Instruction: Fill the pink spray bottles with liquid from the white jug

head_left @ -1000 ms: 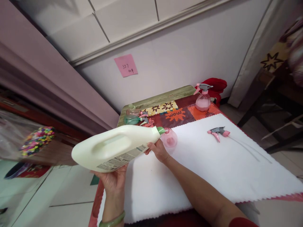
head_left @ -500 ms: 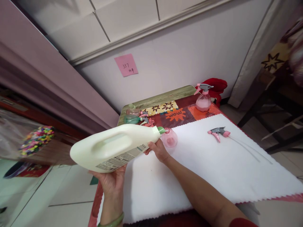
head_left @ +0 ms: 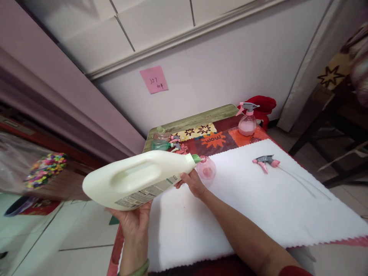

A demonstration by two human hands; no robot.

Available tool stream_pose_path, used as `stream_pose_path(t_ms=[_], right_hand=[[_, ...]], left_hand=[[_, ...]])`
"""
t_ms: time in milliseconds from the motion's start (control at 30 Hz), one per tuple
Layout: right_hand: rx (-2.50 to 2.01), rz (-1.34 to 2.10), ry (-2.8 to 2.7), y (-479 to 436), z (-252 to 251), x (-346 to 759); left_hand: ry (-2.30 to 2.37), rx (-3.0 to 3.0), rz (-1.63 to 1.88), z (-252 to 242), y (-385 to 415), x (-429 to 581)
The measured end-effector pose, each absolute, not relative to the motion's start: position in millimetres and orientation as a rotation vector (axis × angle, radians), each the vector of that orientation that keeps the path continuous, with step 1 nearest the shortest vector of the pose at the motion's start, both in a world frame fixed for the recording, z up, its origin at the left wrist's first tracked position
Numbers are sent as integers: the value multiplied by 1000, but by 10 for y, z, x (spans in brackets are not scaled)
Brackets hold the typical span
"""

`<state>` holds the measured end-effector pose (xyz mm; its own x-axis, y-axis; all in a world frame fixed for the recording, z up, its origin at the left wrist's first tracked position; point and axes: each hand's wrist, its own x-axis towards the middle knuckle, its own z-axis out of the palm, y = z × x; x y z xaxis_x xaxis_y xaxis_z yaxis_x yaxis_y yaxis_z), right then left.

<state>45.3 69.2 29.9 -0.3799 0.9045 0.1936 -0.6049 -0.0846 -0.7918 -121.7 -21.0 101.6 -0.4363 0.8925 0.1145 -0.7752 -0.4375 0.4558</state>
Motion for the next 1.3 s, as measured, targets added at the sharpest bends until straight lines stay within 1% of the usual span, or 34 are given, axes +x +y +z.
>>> stream_pose_path(t_ms=[667,1067,1300], right_hand=[[-407,1732,-974,690,337,480],[-411,1711,-1002,688,347,494],[-436,1715,-1005,687,359,500]], left_hand=[[600,495,2034,1094,-195,-1201],[478,461,2013,1076,-195,-1212],[568,462,2031,1066,-193,-1212]])
